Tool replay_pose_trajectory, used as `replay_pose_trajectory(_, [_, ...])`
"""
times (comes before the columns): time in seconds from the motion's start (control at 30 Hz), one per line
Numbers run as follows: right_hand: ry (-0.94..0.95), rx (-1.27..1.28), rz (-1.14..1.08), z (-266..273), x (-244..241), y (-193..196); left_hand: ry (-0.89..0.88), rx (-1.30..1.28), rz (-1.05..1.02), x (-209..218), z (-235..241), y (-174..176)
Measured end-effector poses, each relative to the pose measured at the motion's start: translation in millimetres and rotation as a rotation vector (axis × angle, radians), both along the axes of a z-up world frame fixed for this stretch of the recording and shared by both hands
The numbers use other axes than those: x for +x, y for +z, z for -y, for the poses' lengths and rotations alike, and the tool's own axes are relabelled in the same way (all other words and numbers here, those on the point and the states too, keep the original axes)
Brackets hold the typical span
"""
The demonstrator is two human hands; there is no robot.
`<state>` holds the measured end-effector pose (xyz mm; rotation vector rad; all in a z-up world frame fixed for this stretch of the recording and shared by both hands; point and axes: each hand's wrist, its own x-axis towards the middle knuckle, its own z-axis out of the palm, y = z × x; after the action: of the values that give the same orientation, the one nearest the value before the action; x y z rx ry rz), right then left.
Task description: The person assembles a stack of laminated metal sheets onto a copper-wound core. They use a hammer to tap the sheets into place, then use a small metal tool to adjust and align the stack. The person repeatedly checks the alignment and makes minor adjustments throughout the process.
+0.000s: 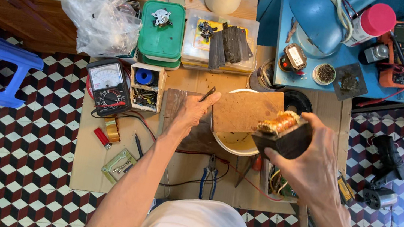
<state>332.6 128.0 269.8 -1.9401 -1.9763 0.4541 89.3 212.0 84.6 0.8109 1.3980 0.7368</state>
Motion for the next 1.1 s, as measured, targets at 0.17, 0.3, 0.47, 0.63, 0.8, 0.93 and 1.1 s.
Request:
replay_pose_trajectory(0.17, [0.12, 0.05, 0.059, -54.2, -6.6, -15.2, 0.006, -0.019, -0.044, 2.9, -0.5, -5.5])
replay_pose_trajectory(0.3, [0.195, 0.076, 0.071, -69.2, -6.8, -25.6, -0.009, 0.049, -0.067, 1.2, -2.5, -15.2])
replay_pose_trajectory(0.47, [0.194, 0.072, 0.085, -64.4, -6.5, -28.3, -0.014, -0.091, -0.036, 2.1, -1.3, -12.2])
replay_pose_trajectory(0.63, [0.18, 0.095, 0.061, -66.1, -7.8, -29.7, -0.006, 0.002, -0.001, -0.7, 2.7, -0.9])
replay_pose_trajectory(0.8, [0.123, 0.08, 0.095, -67.4, -15.0, -32.0, -0.031, -0.044, -0.067, 0.0, 0.3, 9.7])
replay_pose_trajectory(0.93, [-0.03, 0.0, 0.088, -64.6, -27.8, -32.7, -0.033, -0.05, -0.061, -1.3, 2.4, 15.4])
replay_pose_trajectory(1.1, [-0.061, 0.051, 0.135, -60.3, -40.8, -33.4, -0.038, -0.059, -0.068, -2.0, 1.7, 16.9])
